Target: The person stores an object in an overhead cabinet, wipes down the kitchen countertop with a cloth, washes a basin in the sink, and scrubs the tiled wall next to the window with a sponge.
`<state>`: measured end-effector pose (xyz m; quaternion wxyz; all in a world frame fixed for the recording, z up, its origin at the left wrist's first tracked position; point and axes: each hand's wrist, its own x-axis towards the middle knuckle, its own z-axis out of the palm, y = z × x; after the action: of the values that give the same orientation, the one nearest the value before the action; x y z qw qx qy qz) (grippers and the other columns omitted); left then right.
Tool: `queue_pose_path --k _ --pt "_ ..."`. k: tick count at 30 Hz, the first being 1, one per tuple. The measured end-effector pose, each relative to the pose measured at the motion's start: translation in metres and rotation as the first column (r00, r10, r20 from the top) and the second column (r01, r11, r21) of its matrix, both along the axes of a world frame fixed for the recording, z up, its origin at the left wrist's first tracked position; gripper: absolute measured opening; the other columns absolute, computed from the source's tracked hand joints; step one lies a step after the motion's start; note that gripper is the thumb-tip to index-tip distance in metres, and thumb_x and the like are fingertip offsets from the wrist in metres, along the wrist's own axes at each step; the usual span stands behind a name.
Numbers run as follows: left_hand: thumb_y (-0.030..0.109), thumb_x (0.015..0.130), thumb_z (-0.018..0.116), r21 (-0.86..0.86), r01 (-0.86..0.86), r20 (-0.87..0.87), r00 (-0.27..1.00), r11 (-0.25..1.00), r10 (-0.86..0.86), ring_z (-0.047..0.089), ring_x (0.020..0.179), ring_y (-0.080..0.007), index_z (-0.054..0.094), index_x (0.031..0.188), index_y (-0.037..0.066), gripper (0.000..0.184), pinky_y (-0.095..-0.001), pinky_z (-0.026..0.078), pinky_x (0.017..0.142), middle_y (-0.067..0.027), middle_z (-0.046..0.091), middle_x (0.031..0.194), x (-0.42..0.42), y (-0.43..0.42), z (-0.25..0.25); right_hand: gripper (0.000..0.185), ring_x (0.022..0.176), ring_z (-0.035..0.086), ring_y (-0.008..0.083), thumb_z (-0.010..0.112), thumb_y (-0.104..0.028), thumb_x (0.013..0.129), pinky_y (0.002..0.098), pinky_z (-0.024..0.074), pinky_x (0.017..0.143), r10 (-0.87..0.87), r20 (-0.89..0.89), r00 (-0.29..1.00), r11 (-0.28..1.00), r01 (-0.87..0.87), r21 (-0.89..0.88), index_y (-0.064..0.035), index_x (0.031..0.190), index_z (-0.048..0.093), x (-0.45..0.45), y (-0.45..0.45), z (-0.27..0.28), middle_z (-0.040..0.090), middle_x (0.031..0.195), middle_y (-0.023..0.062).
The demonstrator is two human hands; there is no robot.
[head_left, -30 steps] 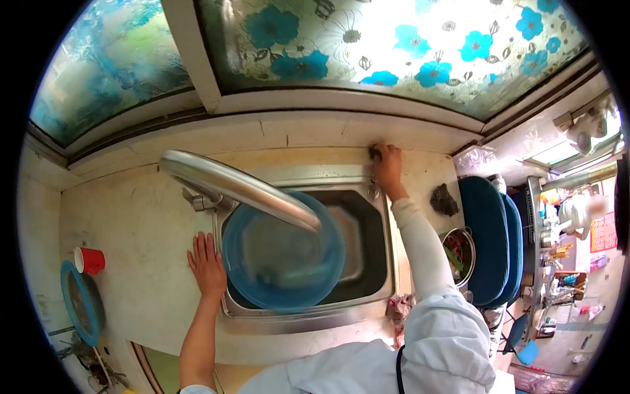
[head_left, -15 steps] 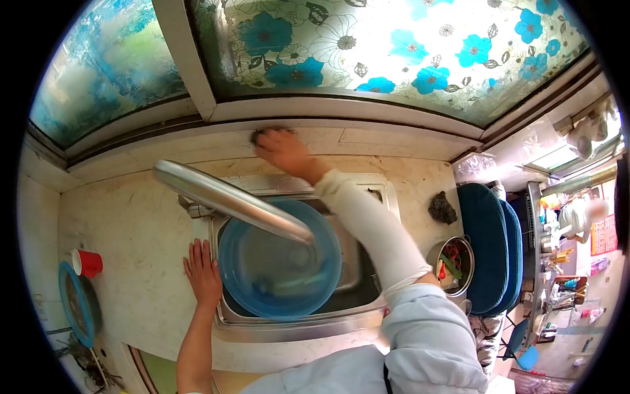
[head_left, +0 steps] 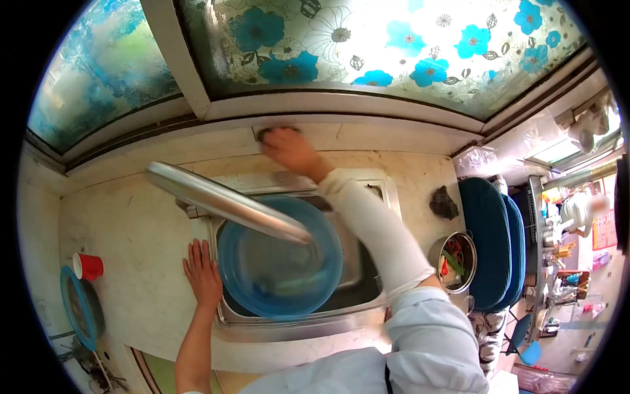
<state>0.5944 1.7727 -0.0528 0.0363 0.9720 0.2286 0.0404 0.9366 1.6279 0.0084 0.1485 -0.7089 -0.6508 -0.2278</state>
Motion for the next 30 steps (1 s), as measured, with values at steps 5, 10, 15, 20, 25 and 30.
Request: queue_pose_path --k 5,10,15,20,25,30 --pt "0.016 0.089 0.037 0.011 -0.023 0.01 1.0 1.0 0.023 0.018 0.132 -0.0295 0.028 0.135 0.007 0.047 -0.0488 0.01 0.105 -0.0113 0.022 0.142 0.003 0.002 0.0 0.018 0.093 0.05 0.0311 0.056 -0.006 0.074 0.0412 0.0426 0.078 -0.371 -0.031 0.928 0.927 0.373 0.05 -0.0053 0.092 0.059 0.06 -0.161 -0.032 0.055 0.099 0.0137" --pt "0.016 0.089 0.037 0.047 -0.012 0.006 1.0 0.999 0.012 0.018 0.132 -0.0293 0.027 0.135 0.007 0.049 -0.0484 0.01 0.105 -0.0115 0.022 0.142 0.006 0.0 0.0 0.025 0.094 0.049 0.0319 0.057 -0.009 0.072 0.041 0.0415 0.081 -0.162 0.091 0.982 0.943 0.128 0.306 -0.0015 0.096 0.058 0.034 -0.063 -0.052 0.053 0.099 0.0151" --pt "0.015 0.087 0.04 0.026 -0.002 -0.02 1.0 1.0 0.003 0.017 0.132 -0.0287 0.026 0.135 0.007 0.051 -0.0481 0.009 0.106 -0.0115 0.021 0.142 0.002 0.001 -0.001 0.023 0.099 0.048 0.0303 0.054 -0.012 0.074 0.039 0.0412 0.084 -0.005 -0.058 0.998 0.998 0.008 0.058 -0.0054 0.095 0.058 0.0 0.001 0.009 0.053 0.103 0.0126" --pt "0.015 0.086 0.043 -0.048 -0.06 -0.043 0.997 0.997 0.058 0.016 0.132 -0.0284 0.025 0.136 0.008 0.053 -0.0481 0.008 0.106 -0.0114 0.02 0.143 0.005 0.003 0.003 0.026 0.095 0.049 0.0317 0.056 -0.002 0.068 0.0411 0.041 0.081 -0.284 -0.04 0.958 0.942 0.287 0.175 -0.0049 0.094 0.058 0.048 -0.122 -0.007 0.053 0.103 0.0128" --pt "0.015 0.085 0.044 -0.079 -0.067 -0.044 0.997 0.995 0.064 0.017 0.132 -0.0286 0.026 0.135 0.008 0.054 -0.0488 0.008 0.106 -0.0115 0.02 0.142 0.006 0.0 0.008 0.027 0.097 0.048 0.032 0.055 -0.001 0.068 0.0413 0.0402 0.081 -0.162 -0.098 0.982 0.955 0.181 0.236 -0.0052 0.094 0.058 0.021 -0.031 -0.021 0.051 0.105 0.0145" --pt "0.015 0.085 0.044 -0.07 -0.041 0.003 0.999 0.997 0.041 0.018 0.131 -0.0283 0.027 0.135 0.009 0.053 -0.0492 0.009 0.105 -0.0113 0.021 0.142 0.002 0.002 0.005 0.025 0.102 0.046 0.0311 0.052 -0.01 0.076 0.0397 0.0412 0.083 0.133 -0.11 0.985 0.964 -0.103 0.244 -0.0051 0.1 0.057 -0.033 0.102 -0.004 0.051 0.107 0.0154"
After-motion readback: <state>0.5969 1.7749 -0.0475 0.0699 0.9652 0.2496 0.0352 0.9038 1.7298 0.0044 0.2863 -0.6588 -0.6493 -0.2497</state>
